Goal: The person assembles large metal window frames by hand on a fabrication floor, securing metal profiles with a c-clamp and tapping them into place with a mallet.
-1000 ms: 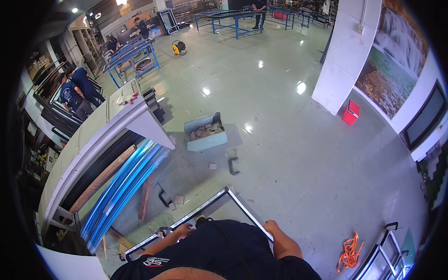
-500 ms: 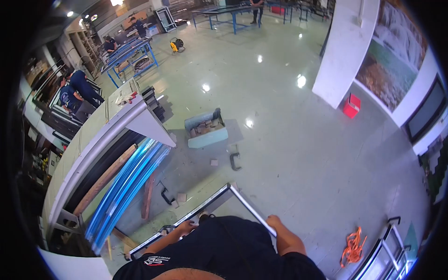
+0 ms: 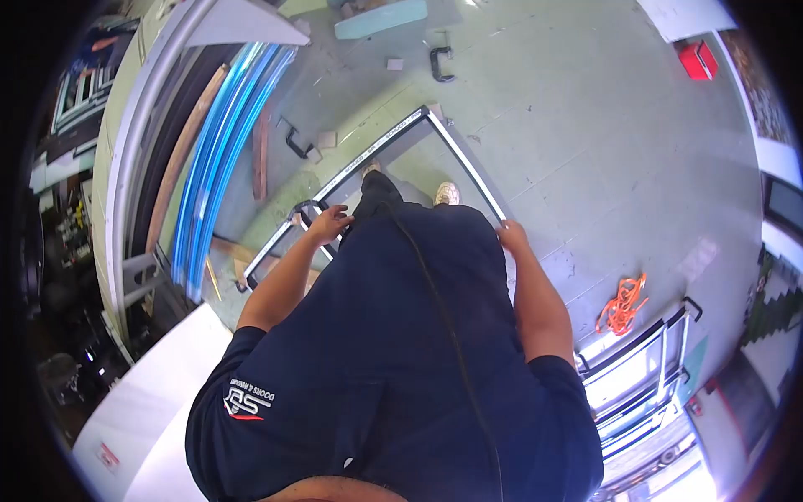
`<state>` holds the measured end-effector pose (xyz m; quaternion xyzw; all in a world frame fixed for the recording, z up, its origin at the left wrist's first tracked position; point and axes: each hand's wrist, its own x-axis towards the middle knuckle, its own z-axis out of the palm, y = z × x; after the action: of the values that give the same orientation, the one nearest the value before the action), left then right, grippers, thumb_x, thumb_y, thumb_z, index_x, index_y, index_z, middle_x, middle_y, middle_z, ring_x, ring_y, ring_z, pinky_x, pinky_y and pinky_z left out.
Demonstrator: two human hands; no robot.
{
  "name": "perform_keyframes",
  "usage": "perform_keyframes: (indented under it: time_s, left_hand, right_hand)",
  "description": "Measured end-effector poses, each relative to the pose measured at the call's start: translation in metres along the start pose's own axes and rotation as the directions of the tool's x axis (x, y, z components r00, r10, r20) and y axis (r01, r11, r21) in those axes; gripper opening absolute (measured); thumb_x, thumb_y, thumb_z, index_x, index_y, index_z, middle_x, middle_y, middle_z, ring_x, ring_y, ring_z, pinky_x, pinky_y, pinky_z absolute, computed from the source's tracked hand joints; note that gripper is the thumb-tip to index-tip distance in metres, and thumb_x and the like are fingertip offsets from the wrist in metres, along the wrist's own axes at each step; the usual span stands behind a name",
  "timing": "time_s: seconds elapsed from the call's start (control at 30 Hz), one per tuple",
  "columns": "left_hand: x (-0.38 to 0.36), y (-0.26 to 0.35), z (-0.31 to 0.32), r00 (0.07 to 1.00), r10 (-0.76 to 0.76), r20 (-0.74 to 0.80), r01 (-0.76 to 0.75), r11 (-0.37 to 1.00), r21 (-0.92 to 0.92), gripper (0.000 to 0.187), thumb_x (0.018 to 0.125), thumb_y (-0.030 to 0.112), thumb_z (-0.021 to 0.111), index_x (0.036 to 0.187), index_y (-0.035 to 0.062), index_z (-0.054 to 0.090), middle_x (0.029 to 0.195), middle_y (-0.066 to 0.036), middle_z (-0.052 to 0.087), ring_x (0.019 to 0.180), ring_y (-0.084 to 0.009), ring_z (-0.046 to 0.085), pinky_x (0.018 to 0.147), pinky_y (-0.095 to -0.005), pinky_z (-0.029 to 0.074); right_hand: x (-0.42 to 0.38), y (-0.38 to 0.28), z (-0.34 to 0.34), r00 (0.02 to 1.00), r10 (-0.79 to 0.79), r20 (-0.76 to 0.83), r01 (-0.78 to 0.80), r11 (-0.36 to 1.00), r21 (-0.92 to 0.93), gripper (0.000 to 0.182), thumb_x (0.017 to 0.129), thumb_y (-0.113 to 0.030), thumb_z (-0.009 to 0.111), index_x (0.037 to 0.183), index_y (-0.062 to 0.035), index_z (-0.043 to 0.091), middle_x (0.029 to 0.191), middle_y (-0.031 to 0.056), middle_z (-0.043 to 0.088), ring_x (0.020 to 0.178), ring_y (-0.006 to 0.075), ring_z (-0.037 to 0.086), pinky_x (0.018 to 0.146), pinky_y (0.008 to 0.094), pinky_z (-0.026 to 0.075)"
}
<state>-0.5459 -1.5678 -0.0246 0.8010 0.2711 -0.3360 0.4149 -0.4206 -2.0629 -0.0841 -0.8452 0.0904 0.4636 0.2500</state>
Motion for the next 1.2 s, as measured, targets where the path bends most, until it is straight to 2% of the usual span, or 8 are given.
perform_keyframes:
  time_s: [0.3,0.33,0.43,0.6,0.67,0.9,0.97,1.2]
  left_hand:
    - [-0.008,-0.024,-0.006,0.994,-0.100,-0.036,0.093,0.981,-0.168,0.059,0.087,0.037,0.066,0.129,-0.0010,0.051,0.116,-0.023,0.063,0.109,-0.0299,0.061,0.091,-0.0355,0.049]
    - [-0.008,-0.028,-0.008,0.991,-0.132,-0.031,0.125,0.979,-0.163,0.059,0.087,0.038,0.065,0.129,-0.0010,0.051,0.117,-0.023,0.062,0.110,-0.0306,0.061,0.091,-0.0360,0.048]
    - [-0.003,-0.041,-0.009,0.989,-0.141,-0.051,0.129,0.973,-0.193,0.063,0.085,0.044,0.064,0.128,0.0004,0.052,0.117,-0.022,0.062,0.110,-0.0312,0.061,0.091,-0.0370,0.048]
    - [0.015,-0.062,-0.014,0.979,-0.201,-0.014,0.189,0.939,-0.287,0.059,0.084,0.039,0.065,0.127,0.0004,0.053,0.116,-0.022,0.063,0.109,-0.0337,0.061,0.094,-0.0373,0.047]
    - [0.027,-0.072,-0.021,0.977,-0.210,0.035,0.210,0.922,-0.325,0.059,0.085,0.038,0.065,0.128,-0.0005,0.052,0.117,-0.022,0.062,0.110,-0.0339,0.060,0.095,-0.0380,0.046]
    - [0.109,-0.119,-0.062,0.958,-0.251,0.140,0.281,0.917,-0.284,0.059,0.085,0.038,0.064,0.130,0.0020,0.051,0.122,-0.021,0.060,0.112,-0.0344,0.059,0.096,-0.0386,0.045]
    - [0.148,-0.135,-0.064,0.964,-0.223,0.142,0.250,0.944,-0.217,0.059,0.085,0.038,0.063,0.130,0.0033,0.050,0.123,-0.020,0.060,0.113,-0.0347,0.058,0.097,-0.0394,0.045]
    - [0.316,-0.175,-0.041,0.974,-0.213,0.078,0.225,0.951,-0.211,0.059,0.083,0.037,0.063,0.130,0.0046,0.051,0.125,-0.020,0.058,0.117,-0.0334,0.055,0.100,-0.0390,0.043]
  right_hand:
    - [0.011,-0.022,-0.023,0.998,0.065,-0.011,-0.065,0.998,-0.005,0.047,0.077,-0.024,0.064,0.120,-0.0028,0.062,0.117,0.0224,0.062,0.110,0.0355,0.059,0.095,0.0374,0.046]
    - [0.039,-0.005,-0.023,0.996,-0.074,-0.041,0.069,0.992,-0.102,0.045,0.082,-0.022,0.064,0.125,-0.0080,0.060,0.095,0.0139,0.068,0.068,0.0174,0.060,0.058,0.0334,0.049]
    - [0.078,-0.036,-0.045,0.994,-0.107,-0.008,0.104,0.977,-0.186,0.049,0.082,-0.023,0.062,0.129,-0.0119,0.056,0.095,0.0101,0.066,0.070,0.0154,0.059,0.051,0.0304,0.045]
    - [0.041,-0.211,-0.052,0.998,-0.015,0.053,0.018,0.998,-0.067,0.048,0.085,-0.025,0.060,0.131,-0.0100,0.054,0.103,0.0096,0.064,0.084,0.0156,0.059,0.062,0.0284,0.045]
    - [0.042,-0.244,-0.036,0.992,-0.089,0.091,0.092,0.995,-0.037,0.050,0.086,-0.024,0.060,0.129,-0.0014,0.054,0.106,0.0133,0.065,0.096,0.0205,0.061,0.086,0.0327,0.047]
    - [0.036,-0.297,0.072,0.950,-0.236,0.202,0.257,0.963,-0.082,0.041,0.087,-0.016,0.060,0.123,0.0027,0.056,0.118,0.0216,0.061,0.109,0.0337,0.059,0.096,0.0396,0.044]
    - [0.035,-0.309,0.094,0.899,-0.381,0.218,0.436,0.829,-0.351,0.039,0.084,-0.012,0.063,0.120,0.0019,0.057,0.120,0.0224,0.059,0.112,0.0370,0.055,0.100,0.0422,0.042]
    - [0.092,-0.315,0.146,0.830,-0.436,0.348,0.547,0.760,-0.351,0.040,0.079,-0.010,0.065,0.118,-0.0035,0.059,0.121,0.0188,0.057,0.119,0.0359,0.050,0.102,0.0450,0.037]
